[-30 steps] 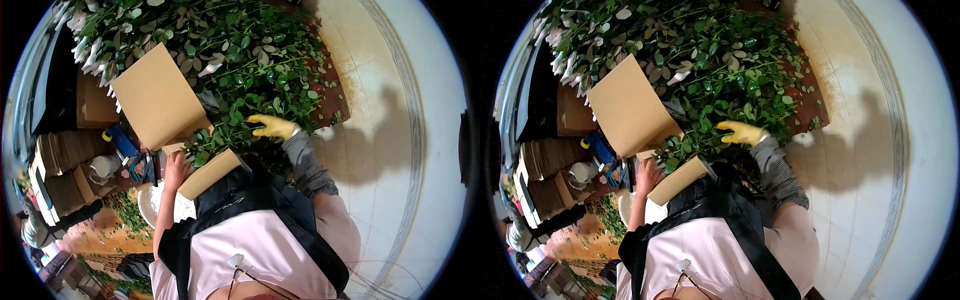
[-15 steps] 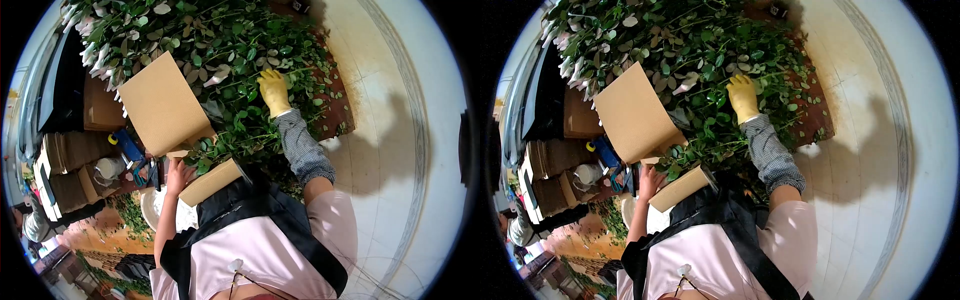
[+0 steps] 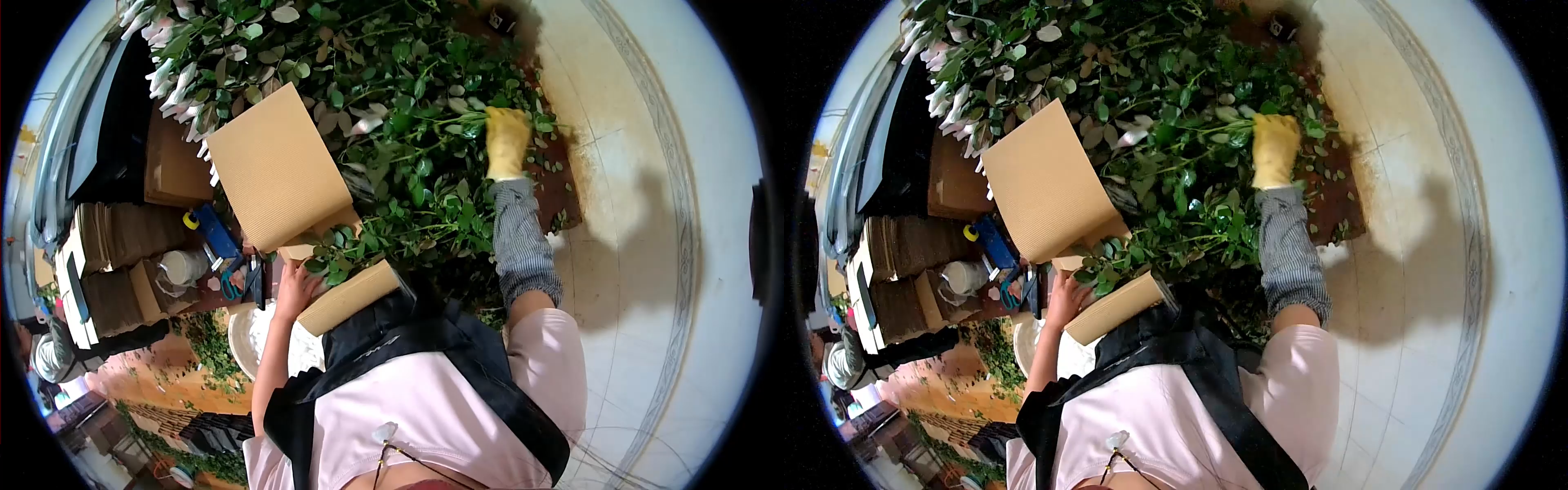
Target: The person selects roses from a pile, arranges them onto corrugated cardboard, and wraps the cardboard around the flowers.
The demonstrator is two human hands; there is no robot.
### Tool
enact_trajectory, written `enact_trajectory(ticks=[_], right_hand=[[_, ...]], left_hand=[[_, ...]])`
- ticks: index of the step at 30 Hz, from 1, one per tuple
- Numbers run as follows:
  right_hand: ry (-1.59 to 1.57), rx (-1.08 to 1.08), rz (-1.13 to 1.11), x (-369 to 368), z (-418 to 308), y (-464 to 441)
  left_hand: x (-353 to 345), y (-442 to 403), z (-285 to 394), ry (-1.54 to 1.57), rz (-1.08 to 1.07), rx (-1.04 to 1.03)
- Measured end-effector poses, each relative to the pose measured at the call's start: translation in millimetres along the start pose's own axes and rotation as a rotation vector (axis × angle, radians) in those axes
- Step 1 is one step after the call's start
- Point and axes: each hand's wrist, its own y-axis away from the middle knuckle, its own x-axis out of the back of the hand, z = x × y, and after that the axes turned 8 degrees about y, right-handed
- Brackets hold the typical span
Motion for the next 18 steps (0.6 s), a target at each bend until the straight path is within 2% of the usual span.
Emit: enact_trajectory(ticks=[4,7,10,12,14,18], right_hand=[[0.177,0.001,0.198,53.2,53.9,-17.1],[0.076,-0.135,0.213,75.6,81.9,-14.4],[0.247,0.266,-0.071,38.6,93.8,-8.3],[0.092,0.080,0.038,59.3,113.8,-12.6],[-0.063,-0.017,0.143,96.3,122.7,-18.6],[-0.276,0.120,0.116,142.1,118.6,-7.5]], left_hand=[[-5.2,2.4,-3.3,0.033,0.024,0.038],[-7.3,-0.3,-7.2,0.060,0.047,0.034],[-3.3,-2.6,2.0,0.054,0.026,0.048],[-7.0,-2.9,-0.9,0.044,0.036,0.033],[-8.7,-1.3,-3.0,0.040,0.030,0.033],[-5.7,-4.7,2.8,0.064,0.076,0.009]])
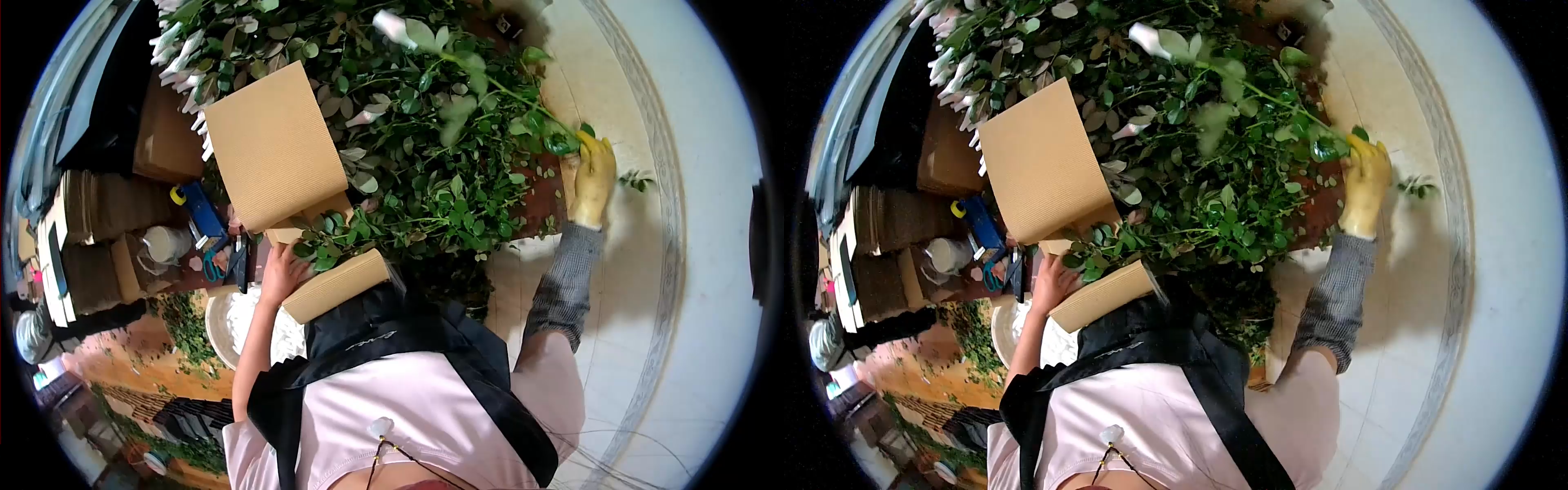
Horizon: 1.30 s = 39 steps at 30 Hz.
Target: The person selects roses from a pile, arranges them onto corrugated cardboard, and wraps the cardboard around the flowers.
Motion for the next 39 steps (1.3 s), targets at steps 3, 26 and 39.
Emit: enact_trajectory(ticks=[3,26,39], right_hand=[[-0.166,-0.101,-0.014,19.7,-40.3,14.0],[-0.350,0.113,-0.880,-144.0,-135.8,191.3],[-0.137,-0.059,-0.021,-201.4,-137.6,-93.8]], left_hand=[[-1.1,2.4,-2.3,0.008,0.019,0.016],[10.2,-3.4,4.1,-0.401,-0.045,-0.087],[7.9,-9.1,10.4,-0.396,-0.035,-0.096]])
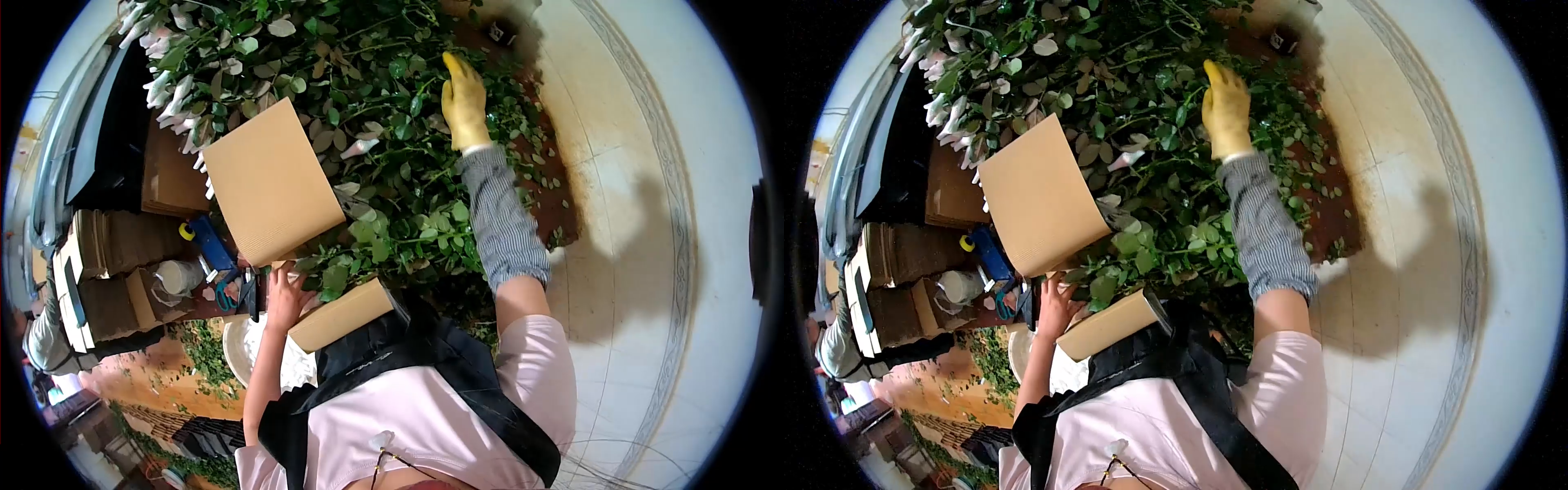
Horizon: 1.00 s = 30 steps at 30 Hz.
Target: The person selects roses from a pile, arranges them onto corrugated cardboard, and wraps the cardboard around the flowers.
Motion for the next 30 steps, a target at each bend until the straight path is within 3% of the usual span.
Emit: enact_trajectory(ticks=[3,4,6,9,14,16,19,22,23,26,28,30], right_hand=[[0.464,0.066,-0.296,-55.8,25.0,-19.5],[0.465,0.100,-0.385,-68.7,36.0,-24.6],[0.322,0.111,-0.293,-68.9,52.2,-40.9],[0.222,0.140,0.142,0.9,39.0,-59.8],[0.125,0.359,-0.045,26.4,56.9,-74.9],[0.037,0.295,0.176,43.2,54.0,-86.3],[0.085,0.379,0.074,55.8,49.5,-90.2],[-0.136,0.348,0.334,85.1,34.7,-101.5],[-0.210,0.342,0.316,90.4,29.8,-106.1],[0.082,0.278,-0.488,72.0,27.5,-84.9],[-0.064,0.222,-0.641,63.6,23.1,-50.3],[-0.342,0.122,-0.596,73.0,4.5,-17.7]], left_hand=[[8.4,-3.4,1.9,0.081,-0.051,0.028],[8.3,-0.6,1.7,0.082,-0.046,0.039],[6.2,-2.5,-0.8,0.052,-0.037,0.022],[-11.0,5.4,-8.9,0.130,0.011,0.039],[-10.6,5.1,-6.6,0.248,0.020,0.075],[-13.4,4.1,-5.2,0.275,0.026,0.077],[-5.9,8.6,-7.8,0.244,0.045,0.038],[-6.8,4.3,-2.3,0.259,0.031,0.072],[-7.1,4.2,-3.1,0.257,0.028,0.068],[-6.5,4.4,-3.4,0.193,0.029,0.054],[-8.1,1.8,-6.1,0.207,0.033,0.054],[-18.2,9.4,-14.5,0.215,0.041,0.060]])
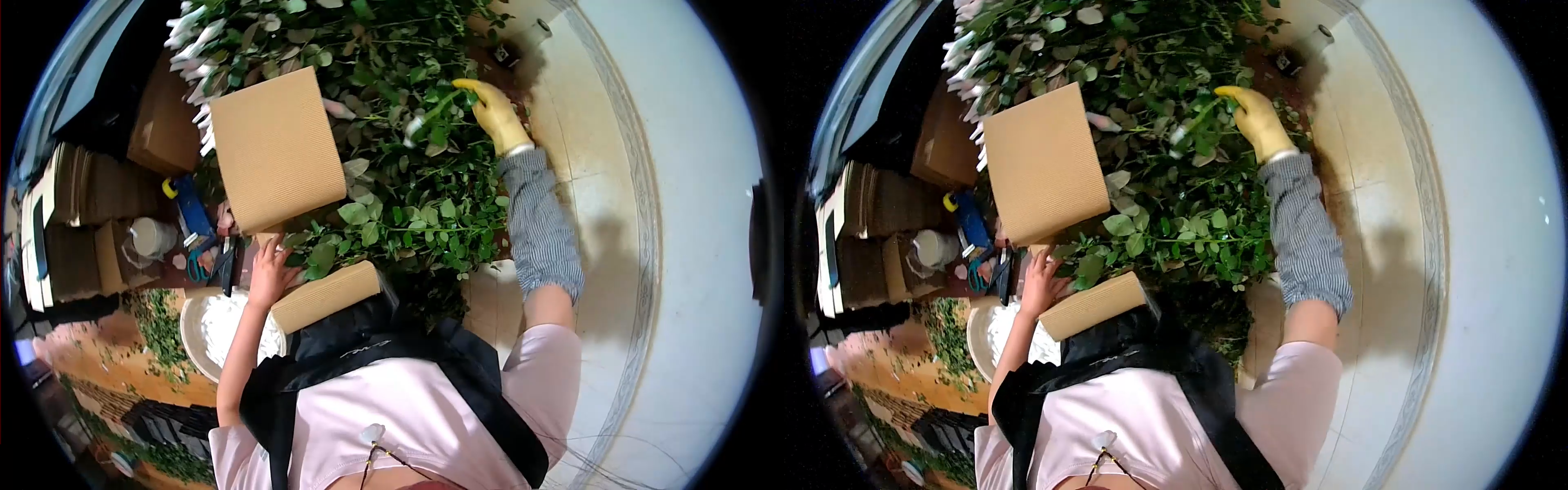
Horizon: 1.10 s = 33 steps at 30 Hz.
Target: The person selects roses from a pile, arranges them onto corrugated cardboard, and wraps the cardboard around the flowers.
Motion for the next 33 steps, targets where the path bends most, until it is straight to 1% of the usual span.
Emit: enact_trajectory(ticks=[3,5,7,8,10,11,13,14,15,17,19,21,23,25,27,29,30,31,32,33], right_hand=[[-0.380,0.103,0.245,-19.9,-18.1,22.3],[-0.576,0.147,0.400,-12.8,-31.6,33.3],[-0.661,0.176,0.499,12.7,-47.0,44.3],[-0.654,0.198,0.550,26.6,-52.1,50.5],[-0.419,0.362,0.748,63.4,-70.1,66.1],[-0.252,0.262,0.802,76.9,-72.4,84.5],[0.200,0.129,0.802,104.8,-85.1,128.3],[0.487,0.091,0.745,116.7,-93.5,150.4],[0.216,-0.138,0.623,115.3,-76.8,182.0],[-0.002,-0.393,0.562,77.3,-39.9,240.8],[0.070,-0.478,0.674,32.8,-19.1,284.7],[0.151,-0.629,0.590,-0.1,2.1,318.4],[0.268,-0.790,0.400,-21.0,25.8,340.7],[0.377,-0.942,0.114,-31.9,49.4,349.3],[0.444,-1.048,-0.185,-45.6,70.3,352.9],[0.464,-1.099,-0.386,-59.1,84.9,350.5],[0.467,-0.919,-0.236,-61.1,83.9,315.5],[0.416,-0.691,-0.016,-63.7,80.3,266.9],[0.358,-0.476,0.152,-67.6,78.4,220.0],[0.318,-0.300,0.262,-73.2,73.5,174.6]], left_hand=[[-1.1,4.9,-8.2,-0.021,0.026,-0.004],[-3.3,3.2,-10.0,-0.047,0.006,-0.018],[1.6,3.2,-0.6,-0.049,-0.001,-0.006],[3.3,0.5,2.9,-0.059,-0.006,0.001],[0.2,0.2,4.6,-0.041,-0.021,0.010],[-0.7,0.3,5.4,-0.039,-0.009,0.012],[-4.5,3.7,0.6,-0.046,0.023,0.009],[-2.7,4.5,1.9,-0.046,0.019,0.001],[-0.3,3.6,5.2,-0.043,0.014,0.015],[3.1,1.3,11.4,-0.032,0.019,0.021],[2.0,0.6,12.1,-0.017,0.026,0.030],[1.6,4.2,11.4,-0.009,0.022,0.043],[1.8,1.7,11.0,-0.003,0.011,0.056],[4.2,1.3,15.2,-0.031,-0.001,0.043],[5.9,0.7,18.4,-0.056,0.004,0.032],[7.0,0.1,22.2,-0.061,-0.005,0.043],[7.7,-1.3,23.5,-0.055,-0.003,0.049],[8.0,-2.6,23.9,-0.056,-0.018,0.056],[8.4,-3.8,25.8,-0.055,-0.025,0.081],[7.0,-4.2,25.4,-0.049,-0.024,0.082]])
